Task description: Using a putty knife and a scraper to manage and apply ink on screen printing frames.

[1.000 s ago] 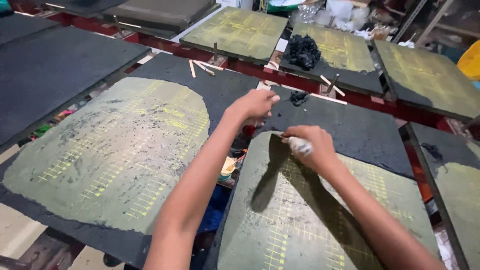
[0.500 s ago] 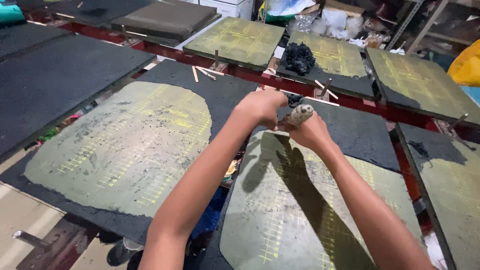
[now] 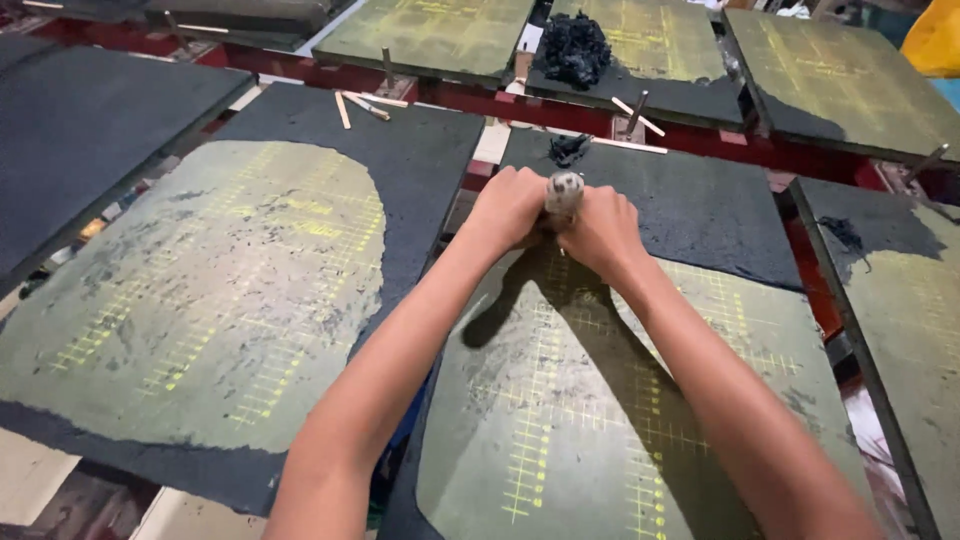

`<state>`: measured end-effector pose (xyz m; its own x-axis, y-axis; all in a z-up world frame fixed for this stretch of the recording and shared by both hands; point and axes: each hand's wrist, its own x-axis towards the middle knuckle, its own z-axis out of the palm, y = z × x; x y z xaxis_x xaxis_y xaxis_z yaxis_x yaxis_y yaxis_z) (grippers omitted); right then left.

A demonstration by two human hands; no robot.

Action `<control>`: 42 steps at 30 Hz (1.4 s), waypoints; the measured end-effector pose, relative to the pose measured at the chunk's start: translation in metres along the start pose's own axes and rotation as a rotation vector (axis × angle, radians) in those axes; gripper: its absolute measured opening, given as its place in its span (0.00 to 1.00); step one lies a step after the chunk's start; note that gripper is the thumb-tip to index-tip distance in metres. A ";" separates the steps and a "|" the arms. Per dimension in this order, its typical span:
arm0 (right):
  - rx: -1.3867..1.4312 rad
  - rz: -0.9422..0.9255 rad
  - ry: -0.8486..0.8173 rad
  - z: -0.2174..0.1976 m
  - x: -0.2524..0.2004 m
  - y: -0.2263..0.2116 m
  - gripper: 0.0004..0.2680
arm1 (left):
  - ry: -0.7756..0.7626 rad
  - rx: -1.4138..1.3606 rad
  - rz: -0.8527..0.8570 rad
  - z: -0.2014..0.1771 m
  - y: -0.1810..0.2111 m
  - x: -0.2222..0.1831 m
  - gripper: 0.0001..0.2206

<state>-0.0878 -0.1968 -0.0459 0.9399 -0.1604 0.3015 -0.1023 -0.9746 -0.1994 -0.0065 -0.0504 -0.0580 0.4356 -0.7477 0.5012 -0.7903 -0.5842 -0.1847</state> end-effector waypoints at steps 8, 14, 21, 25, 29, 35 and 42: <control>0.127 -0.037 0.006 -0.028 0.035 0.013 0.13 | -0.315 -0.088 -0.247 -0.060 -0.003 0.052 0.09; 0.100 -0.076 -0.100 -0.059 -0.014 0.013 0.10 | -0.237 -0.032 -0.018 -0.027 0.009 0.045 0.18; -0.225 -0.138 -0.097 -0.020 -0.033 0.021 0.06 | -0.321 -0.005 0.007 -0.011 0.023 0.010 0.16; -0.152 -0.211 0.049 0.008 -0.025 0.036 0.03 | -0.335 0.030 -0.028 0.008 0.020 0.014 0.12; -0.225 -0.037 0.000 0.022 0.006 0.061 0.08 | -0.276 -0.041 -0.091 0.012 0.020 0.027 0.08; -0.213 -0.068 0.010 -0.030 0.010 0.043 0.11 | -0.238 -0.157 -0.176 -0.017 0.017 0.052 0.01; -0.267 -0.054 -0.120 -0.026 -0.036 0.077 0.07 | -0.319 -0.279 0.040 -0.064 0.041 0.030 0.07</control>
<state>-0.1384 -0.2705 -0.0478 0.9764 -0.1029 0.1897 -0.1181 -0.9905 0.0707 -0.0530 -0.0765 0.0032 0.4787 -0.8540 0.2038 -0.8767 -0.4775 0.0586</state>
